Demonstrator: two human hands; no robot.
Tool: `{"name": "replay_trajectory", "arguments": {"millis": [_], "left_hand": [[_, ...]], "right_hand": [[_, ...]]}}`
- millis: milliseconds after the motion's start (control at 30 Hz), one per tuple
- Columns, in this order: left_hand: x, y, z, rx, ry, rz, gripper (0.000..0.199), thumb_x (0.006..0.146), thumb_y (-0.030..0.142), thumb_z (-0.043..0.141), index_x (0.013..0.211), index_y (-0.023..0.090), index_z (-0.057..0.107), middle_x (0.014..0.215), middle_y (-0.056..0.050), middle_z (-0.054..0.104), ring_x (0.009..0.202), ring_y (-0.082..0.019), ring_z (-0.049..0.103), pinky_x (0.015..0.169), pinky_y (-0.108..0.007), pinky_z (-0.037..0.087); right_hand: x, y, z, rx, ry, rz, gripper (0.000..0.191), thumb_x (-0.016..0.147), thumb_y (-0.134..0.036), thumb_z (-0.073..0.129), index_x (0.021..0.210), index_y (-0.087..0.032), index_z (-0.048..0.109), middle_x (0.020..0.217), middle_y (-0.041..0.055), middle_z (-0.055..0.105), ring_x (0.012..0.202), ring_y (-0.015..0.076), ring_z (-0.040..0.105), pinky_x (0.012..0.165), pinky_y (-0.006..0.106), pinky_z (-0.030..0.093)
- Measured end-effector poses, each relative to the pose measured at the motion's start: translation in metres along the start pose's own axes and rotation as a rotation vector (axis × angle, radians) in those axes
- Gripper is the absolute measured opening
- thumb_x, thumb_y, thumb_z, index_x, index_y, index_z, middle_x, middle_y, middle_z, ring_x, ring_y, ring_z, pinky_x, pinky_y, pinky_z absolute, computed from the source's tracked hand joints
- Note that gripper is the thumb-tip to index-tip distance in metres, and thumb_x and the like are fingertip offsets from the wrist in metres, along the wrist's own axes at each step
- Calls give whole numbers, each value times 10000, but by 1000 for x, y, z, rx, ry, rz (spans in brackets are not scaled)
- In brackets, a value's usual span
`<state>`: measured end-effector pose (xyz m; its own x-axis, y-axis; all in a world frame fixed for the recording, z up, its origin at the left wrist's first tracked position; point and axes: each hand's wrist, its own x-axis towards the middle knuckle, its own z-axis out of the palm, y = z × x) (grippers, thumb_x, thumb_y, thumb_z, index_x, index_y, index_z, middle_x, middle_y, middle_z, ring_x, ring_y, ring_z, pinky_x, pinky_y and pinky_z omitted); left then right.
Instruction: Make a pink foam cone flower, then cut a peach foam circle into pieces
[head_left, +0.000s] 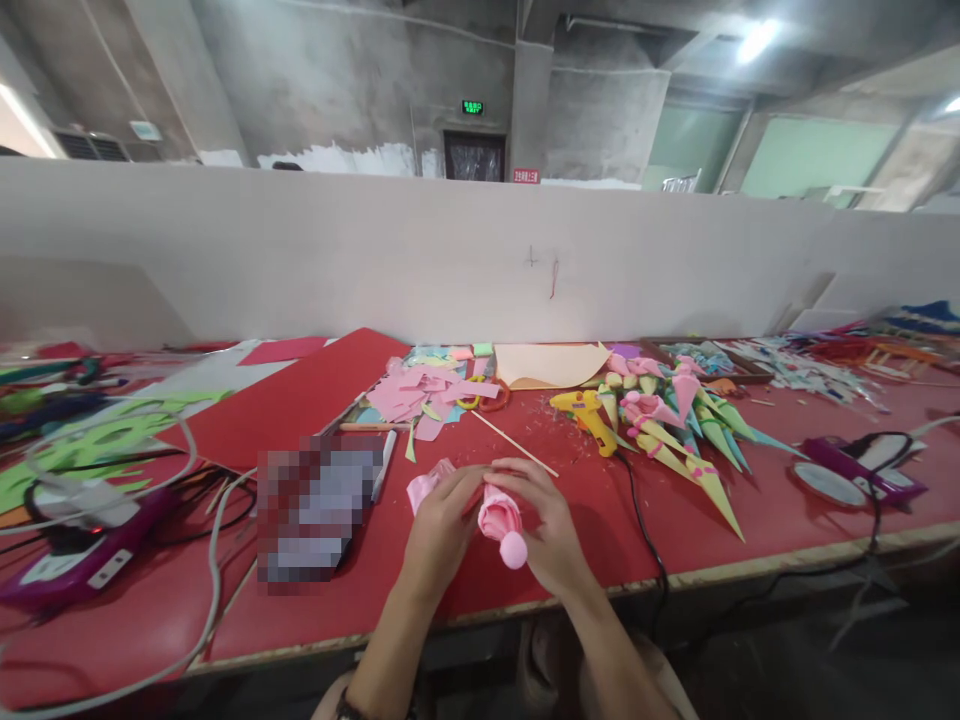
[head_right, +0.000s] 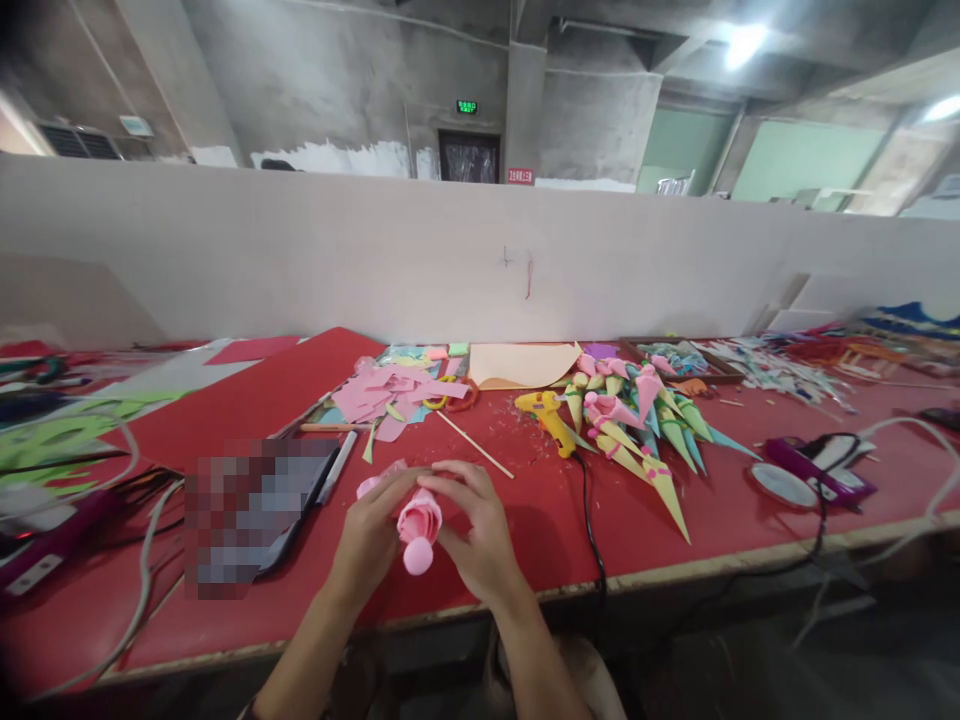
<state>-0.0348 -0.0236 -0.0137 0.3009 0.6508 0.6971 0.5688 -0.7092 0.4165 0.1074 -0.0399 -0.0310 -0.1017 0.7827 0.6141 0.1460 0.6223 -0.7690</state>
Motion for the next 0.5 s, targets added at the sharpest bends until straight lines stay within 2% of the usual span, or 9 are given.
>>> {"name": "replay_trajectory", "arguments": {"millis": [167,267,367,500], "left_hand": [[-2,-1,-2,-6,8,7,298,748,88,432,959,165,627,948,-86,684,856,-167,628,743,-248,490],[-1,-1,-3,-66,-73,-104,239,734,103,457,829,174,665,781,-58,699,690,-154,628,632,-225,489],[1,1,-1,-138,-175,-221,165,710,128,505,683,164,664,623,-29,676,562,-138,597,536,-207,458],[3,3,5,-321,-306,-404,171,716,146,504,738,166,672,606,-3,678,550,-131,605,515,-197,455]], "right_hand": [[-1,-3,4,-37,7,-7,290,780,-219,572,1064,-274,589,1139,61,518,1082,212,471,938,360,368],[-1,-5,8,10,32,30,237,805,-241,535,1034,-253,596,1092,71,535,1048,209,490,917,352,382],[0,-2,12,142,96,125,169,801,-254,539,947,-217,616,980,65,560,938,192,533,834,316,426],[3,3,18,398,105,295,153,769,-303,572,866,-194,617,799,18,562,743,153,560,655,252,465]]}}
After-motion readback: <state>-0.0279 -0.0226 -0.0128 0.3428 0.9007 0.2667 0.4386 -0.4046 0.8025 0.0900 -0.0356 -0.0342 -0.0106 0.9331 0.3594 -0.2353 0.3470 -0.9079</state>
